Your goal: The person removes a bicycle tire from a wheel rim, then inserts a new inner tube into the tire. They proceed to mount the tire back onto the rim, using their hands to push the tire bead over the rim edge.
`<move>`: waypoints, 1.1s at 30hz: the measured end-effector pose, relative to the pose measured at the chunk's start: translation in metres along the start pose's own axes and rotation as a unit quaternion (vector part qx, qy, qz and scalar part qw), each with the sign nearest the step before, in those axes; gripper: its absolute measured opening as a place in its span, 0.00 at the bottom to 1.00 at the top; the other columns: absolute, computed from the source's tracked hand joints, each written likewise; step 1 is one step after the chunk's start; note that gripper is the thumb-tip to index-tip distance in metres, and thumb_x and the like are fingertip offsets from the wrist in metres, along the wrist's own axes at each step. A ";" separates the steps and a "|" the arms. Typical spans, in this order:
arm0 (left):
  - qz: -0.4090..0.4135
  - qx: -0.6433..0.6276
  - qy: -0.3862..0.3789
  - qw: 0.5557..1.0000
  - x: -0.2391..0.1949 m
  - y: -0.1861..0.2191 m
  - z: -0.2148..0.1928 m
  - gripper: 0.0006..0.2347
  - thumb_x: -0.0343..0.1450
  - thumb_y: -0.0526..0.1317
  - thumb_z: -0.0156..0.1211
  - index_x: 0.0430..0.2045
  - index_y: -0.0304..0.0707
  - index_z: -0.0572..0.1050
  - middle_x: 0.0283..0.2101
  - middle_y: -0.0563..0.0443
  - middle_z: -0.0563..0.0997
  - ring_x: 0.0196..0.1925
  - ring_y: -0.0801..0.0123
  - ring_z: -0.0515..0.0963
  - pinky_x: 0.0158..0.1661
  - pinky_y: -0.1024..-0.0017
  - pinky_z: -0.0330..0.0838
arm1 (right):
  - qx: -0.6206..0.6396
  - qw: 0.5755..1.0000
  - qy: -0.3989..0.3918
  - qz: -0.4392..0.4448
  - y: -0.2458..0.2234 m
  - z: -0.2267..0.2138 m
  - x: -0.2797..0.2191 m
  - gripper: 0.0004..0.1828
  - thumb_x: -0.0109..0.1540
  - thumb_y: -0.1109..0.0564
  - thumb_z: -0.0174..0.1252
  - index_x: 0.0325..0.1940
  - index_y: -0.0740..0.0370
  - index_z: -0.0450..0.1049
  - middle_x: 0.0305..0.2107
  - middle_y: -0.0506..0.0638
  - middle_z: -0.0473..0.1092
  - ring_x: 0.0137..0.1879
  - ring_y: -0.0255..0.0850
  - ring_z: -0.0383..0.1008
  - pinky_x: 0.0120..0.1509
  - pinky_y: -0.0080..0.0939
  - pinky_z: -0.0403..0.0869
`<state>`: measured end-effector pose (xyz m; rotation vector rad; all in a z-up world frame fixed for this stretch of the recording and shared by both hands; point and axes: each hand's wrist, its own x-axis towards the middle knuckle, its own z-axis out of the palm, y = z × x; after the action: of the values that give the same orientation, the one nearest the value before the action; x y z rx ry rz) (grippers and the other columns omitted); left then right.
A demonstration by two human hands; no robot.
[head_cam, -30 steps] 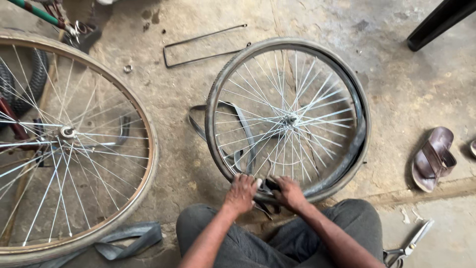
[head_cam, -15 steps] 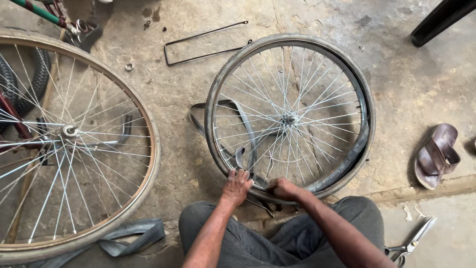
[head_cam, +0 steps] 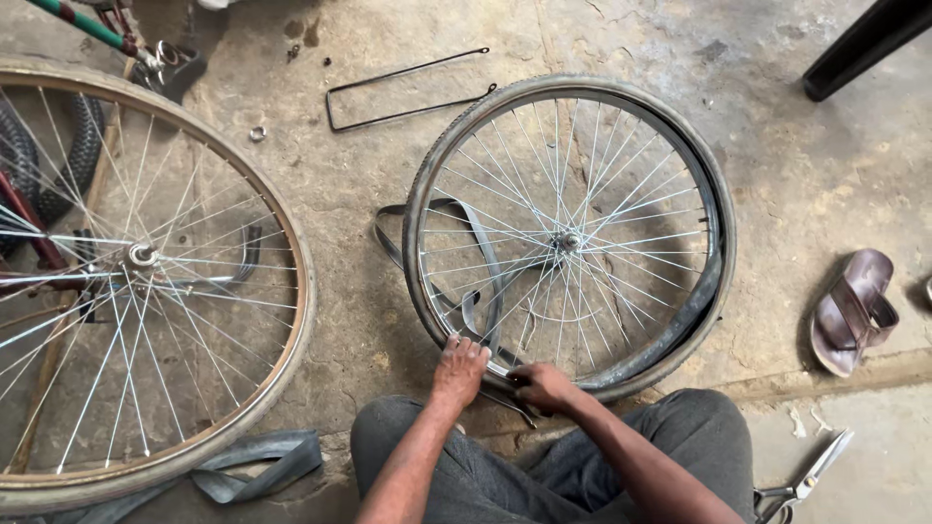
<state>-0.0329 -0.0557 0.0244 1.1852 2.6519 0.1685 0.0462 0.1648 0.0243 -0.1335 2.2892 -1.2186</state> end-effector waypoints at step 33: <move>-0.036 -0.001 -0.064 0.997 -0.003 0.029 0.038 0.08 0.70 0.38 0.54 0.30 0.42 0.83 0.44 0.46 0.80 0.56 0.56 0.73 0.62 0.49 0.57 | 0.102 0.975 -0.047 0.190 -0.035 -0.007 -0.021 0.22 0.55 0.57 0.56 0.54 0.54 0.78 0.38 0.57 0.80 0.44 0.49 0.82 0.52 0.48 0.79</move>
<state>0.0000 -0.0384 -0.0058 1.0610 2.5780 0.0801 0.0551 0.1557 0.0640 0.3027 1.9769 -1.2031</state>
